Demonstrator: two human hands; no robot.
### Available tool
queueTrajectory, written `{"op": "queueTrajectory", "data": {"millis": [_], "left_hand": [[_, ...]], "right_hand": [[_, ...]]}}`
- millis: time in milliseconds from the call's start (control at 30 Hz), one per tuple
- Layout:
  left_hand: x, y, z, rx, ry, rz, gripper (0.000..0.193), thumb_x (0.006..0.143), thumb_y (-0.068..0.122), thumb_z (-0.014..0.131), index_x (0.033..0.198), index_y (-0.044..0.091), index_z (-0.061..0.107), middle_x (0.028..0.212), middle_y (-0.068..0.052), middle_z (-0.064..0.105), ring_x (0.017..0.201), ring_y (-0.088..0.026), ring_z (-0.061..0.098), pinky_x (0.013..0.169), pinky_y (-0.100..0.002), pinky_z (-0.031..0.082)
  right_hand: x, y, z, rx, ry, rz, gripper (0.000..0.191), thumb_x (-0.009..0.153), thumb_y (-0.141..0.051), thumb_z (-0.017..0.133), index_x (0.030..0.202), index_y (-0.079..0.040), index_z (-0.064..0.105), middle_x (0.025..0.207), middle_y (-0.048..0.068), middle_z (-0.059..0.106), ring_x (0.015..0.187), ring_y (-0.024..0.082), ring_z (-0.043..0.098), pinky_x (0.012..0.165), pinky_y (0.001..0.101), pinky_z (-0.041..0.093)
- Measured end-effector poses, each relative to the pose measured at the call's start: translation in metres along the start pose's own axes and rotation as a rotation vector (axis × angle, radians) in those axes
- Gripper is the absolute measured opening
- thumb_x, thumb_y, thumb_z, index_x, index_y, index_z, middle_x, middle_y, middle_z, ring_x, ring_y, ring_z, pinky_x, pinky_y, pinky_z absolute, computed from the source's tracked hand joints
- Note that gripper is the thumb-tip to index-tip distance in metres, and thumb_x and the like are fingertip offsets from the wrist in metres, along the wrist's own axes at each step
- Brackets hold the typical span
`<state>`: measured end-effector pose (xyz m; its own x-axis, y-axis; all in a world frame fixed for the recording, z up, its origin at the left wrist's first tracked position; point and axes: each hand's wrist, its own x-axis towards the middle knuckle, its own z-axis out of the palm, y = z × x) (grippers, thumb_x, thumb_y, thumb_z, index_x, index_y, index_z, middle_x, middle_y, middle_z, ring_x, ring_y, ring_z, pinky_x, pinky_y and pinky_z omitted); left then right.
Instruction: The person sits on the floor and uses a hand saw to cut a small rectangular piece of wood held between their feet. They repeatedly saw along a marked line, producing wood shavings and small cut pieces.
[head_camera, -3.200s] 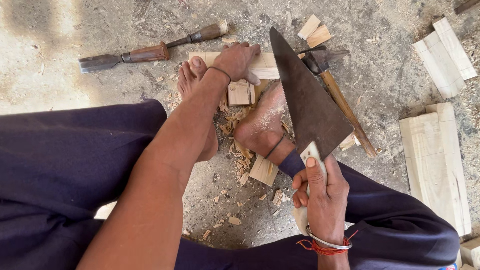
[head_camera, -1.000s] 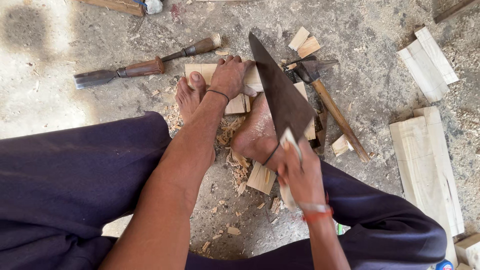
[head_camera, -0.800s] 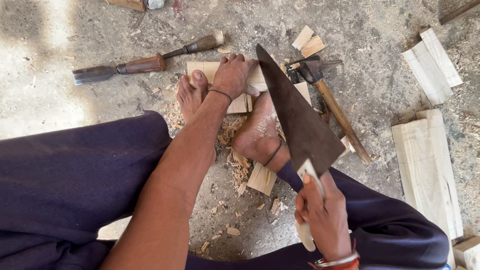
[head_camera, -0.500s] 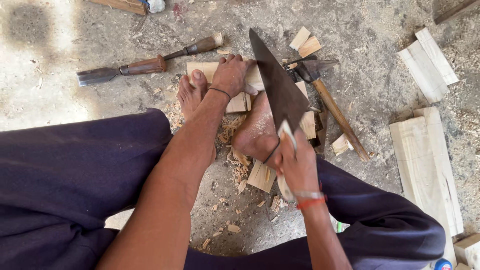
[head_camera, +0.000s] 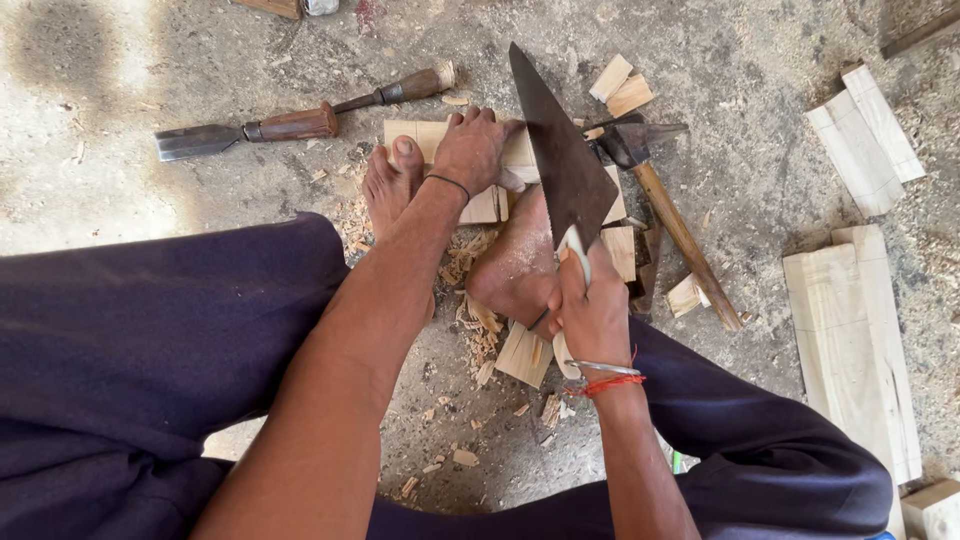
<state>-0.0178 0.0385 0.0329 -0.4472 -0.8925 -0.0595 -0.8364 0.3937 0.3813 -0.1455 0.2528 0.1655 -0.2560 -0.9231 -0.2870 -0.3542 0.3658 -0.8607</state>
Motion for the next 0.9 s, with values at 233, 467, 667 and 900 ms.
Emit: {"op": "queueTrajectory", "data": {"millis": [233,467,667,900], "left_hand": [[0.002,-0.001,0.006,0.021,-0.013,0.006,0.095,0.057,0.05,0.093,0.141,0.023,0.057,0.122,-0.017,0.061,0.126,-0.037,0.052,0.105,-0.053,0.041],[0.002,-0.001,-0.001,0.019,-0.018,0.013,0.097,0.059,0.051,0.093,0.144,0.022,0.056,0.124,-0.017,0.061,0.127,-0.036,0.052,0.107,-0.052,0.041],[0.002,-0.004,0.0,0.034,-0.028,0.004,0.102,0.057,0.052,0.094,0.146,0.023,0.054,0.125,-0.017,0.06,0.128,-0.036,0.051,0.108,-0.052,0.039],[0.005,-0.006,0.011,0.007,-0.034,-0.001,0.1,0.058,0.05,0.094,0.146,0.023,0.055,0.127,-0.018,0.06,0.129,-0.037,0.052,0.109,-0.052,0.041]], "right_hand": [[-0.112,0.064,-0.054,0.293,0.094,0.312,0.015,0.095,-0.018,0.052,0.106,-0.007,0.054,0.04,0.004,0.043,0.028,0.014,0.041,0.028,0.0327,0.031],[-0.025,-0.002,-0.019,-0.051,0.011,-0.054,0.019,0.104,-0.018,0.048,0.103,-0.003,0.059,0.056,0.002,0.053,0.04,0.01,0.051,0.035,0.0289,0.041],[-0.054,0.039,-0.019,-0.047,0.041,0.008,0.021,0.104,-0.02,0.05,0.106,-0.002,0.06,0.055,0.001,0.053,0.042,0.009,0.051,0.036,0.0283,0.041],[-0.115,0.043,-0.048,0.042,0.065,0.15,0.021,0.102,-0.019,0.052,0.12,-0.01,0.058,0.048,0.004,0.051,0.036,0.012,0.047,0.033,0.0302,0.04]]}}
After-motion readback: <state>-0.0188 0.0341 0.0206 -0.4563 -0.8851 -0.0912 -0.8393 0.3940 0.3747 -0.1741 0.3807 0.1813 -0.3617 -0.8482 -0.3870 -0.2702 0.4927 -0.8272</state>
